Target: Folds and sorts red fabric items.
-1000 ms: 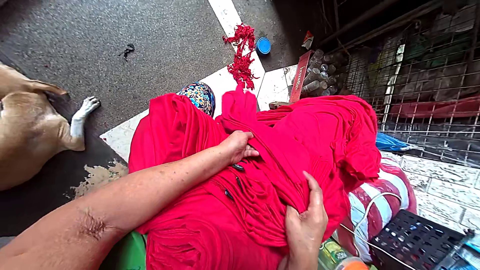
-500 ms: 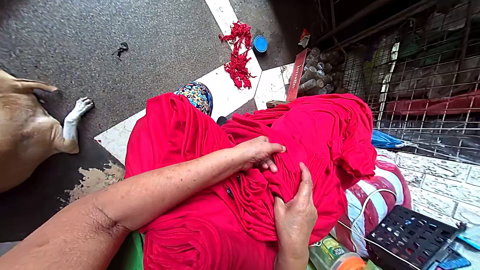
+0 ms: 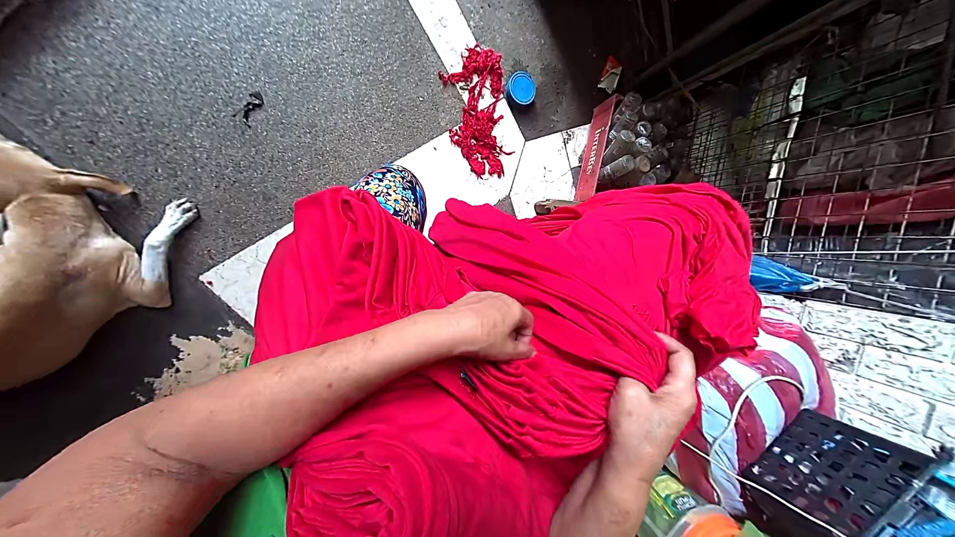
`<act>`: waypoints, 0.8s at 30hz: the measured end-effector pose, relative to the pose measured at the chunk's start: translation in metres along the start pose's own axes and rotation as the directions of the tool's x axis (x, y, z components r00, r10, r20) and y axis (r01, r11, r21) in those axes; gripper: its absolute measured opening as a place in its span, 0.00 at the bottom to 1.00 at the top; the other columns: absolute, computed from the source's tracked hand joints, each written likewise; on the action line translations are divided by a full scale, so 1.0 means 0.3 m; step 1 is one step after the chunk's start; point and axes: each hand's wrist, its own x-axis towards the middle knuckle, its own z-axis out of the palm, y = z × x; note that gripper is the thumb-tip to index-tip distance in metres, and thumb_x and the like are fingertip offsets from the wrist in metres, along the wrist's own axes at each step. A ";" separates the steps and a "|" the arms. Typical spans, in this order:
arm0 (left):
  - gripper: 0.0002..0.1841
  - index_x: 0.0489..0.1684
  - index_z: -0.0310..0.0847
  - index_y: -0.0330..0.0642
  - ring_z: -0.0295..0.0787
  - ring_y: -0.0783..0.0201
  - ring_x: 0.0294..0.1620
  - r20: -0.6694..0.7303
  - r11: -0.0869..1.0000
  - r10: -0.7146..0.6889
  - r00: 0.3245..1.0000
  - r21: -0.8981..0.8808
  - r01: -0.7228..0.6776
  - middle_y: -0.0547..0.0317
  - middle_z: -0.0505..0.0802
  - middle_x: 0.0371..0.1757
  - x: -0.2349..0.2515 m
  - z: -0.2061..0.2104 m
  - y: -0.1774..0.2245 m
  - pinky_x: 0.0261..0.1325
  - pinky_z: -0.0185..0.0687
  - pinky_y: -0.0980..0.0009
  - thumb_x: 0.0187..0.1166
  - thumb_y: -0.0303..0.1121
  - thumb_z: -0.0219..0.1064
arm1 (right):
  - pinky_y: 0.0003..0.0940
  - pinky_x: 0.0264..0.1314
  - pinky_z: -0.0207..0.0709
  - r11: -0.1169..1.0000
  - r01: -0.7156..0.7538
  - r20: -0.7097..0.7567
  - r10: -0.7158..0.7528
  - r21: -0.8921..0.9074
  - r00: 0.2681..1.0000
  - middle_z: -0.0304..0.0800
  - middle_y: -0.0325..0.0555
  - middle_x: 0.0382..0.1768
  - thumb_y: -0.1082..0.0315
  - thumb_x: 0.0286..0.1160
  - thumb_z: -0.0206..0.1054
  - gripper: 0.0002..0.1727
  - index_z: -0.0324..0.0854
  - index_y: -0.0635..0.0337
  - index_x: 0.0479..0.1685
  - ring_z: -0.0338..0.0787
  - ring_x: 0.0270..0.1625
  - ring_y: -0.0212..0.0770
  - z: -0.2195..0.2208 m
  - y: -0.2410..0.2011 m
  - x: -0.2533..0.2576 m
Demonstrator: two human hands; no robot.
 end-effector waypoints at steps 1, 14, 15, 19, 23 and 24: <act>0.16 0.48 0.88 0.34 0.84 0.47 0.58 -0.002 0.993 0.027 1.000 0.117 -0.027 0.42 0.88 0.53 -0.002 0.007 -0.016 0.64 0.73 0.46 0.84 0.40 0.66 | 0.15 0.55 0.74 1.000 -0.012 -0.022 0.012 0.021 1.000 0.87 0.50 0.47 0.82 0.55 0.62 0.20 0.79 0.75 0.53 0.84 0.51 0.20 0.003 0.001 -0.002; 0.21 0.64 0.77 0.27 0.84 0.52 0.48 0.192 0.949 -0.124 0.973 -0.264 0.173 0.39 0.89 0.50 -0.006 0.060 -0.054 0.59 0.74 0.52 0.95 0.35 0.42 | 0.18 0.52 0.74 0.994 0.071 0.054 -0.067 -0.083 0.996 0.89 0.48 0.42 0.79 0.54 0.66 0.20 0.81 0.73 0.51 0.85 0.47 0.22 0.005 -0.030 0.012; 0.20 0.68 0.74 0.28 0.83 0.54 0.46 0.226 0.923 -0.185 0.957 -0.295 0.248 0.39 0.88 0.51 0.013 0.055 -0.049 0.57 0.74 0.53 0.93 0.35 0.47 | 0.19 0.51 0.75 0.994 0.078 0.049 -0.075 -0.081 0.996 0.89 0.47 0.42 0.79 0.53 0.67 0.20 0.81 0.72 0.50 0.85 0.47 0.22 0.006 -0.032 0.010; 0.07 0.35 0.77 0.38 0.71 0.77 0.17 0.245 0.498 -0.404 0.881 -0.749 0.437 0.66 0.78 0.21 0.067 0.051 -0.017 0.23 0.67 0.82 0.86 0.28 0.60 | 0.14 0.53 0.74 0.996 0.085 0.019 -0.085 -0.037 0.996 0.88 0.47 0.43 0.80 0.51 0.65 0.20 0.80 0.74 0.50 0.84 0.48 0.19 0.005 -0.027 0.001; 0.13 0.59 0.72 0.34 0.84 0.63 0.44 0.212 -0.050 -0.469 0.857 -0.975 0.215 0.48 0.85 0.49 0.095 0.059 -0.039 0.51 0.81 0.71 0.89 0.33 0.51 | 0.11 0.53 0.74 0.997 0.078 -0.003 -0.078 0.010 0.997 0.88 0.46 0.43 0.81 0.51 0.65 0.20 0.80 0.75 0.50 0.84 0.48 0.17 0.002 -0.013 -0.003; 0.17 0.69 0.67 0.32 0.83 0.58 0.55 0.198 -0.107 -0.481 0.854 -0.980 0.168 0.43 0.82 0.60 0.106 0.061 -0.042 0.61 0.79 0.66 0.90 0.33 0.50 | 0.11 0.53 0.74 0.997 0.081 -0.005 -0.081 0.013 0.997 0.88 0.47 0.43 0.81 0.51 0.65 0.20 0.80 0.75 0.50 0.84 0.48 0.17 0.002 -0.010 -0.004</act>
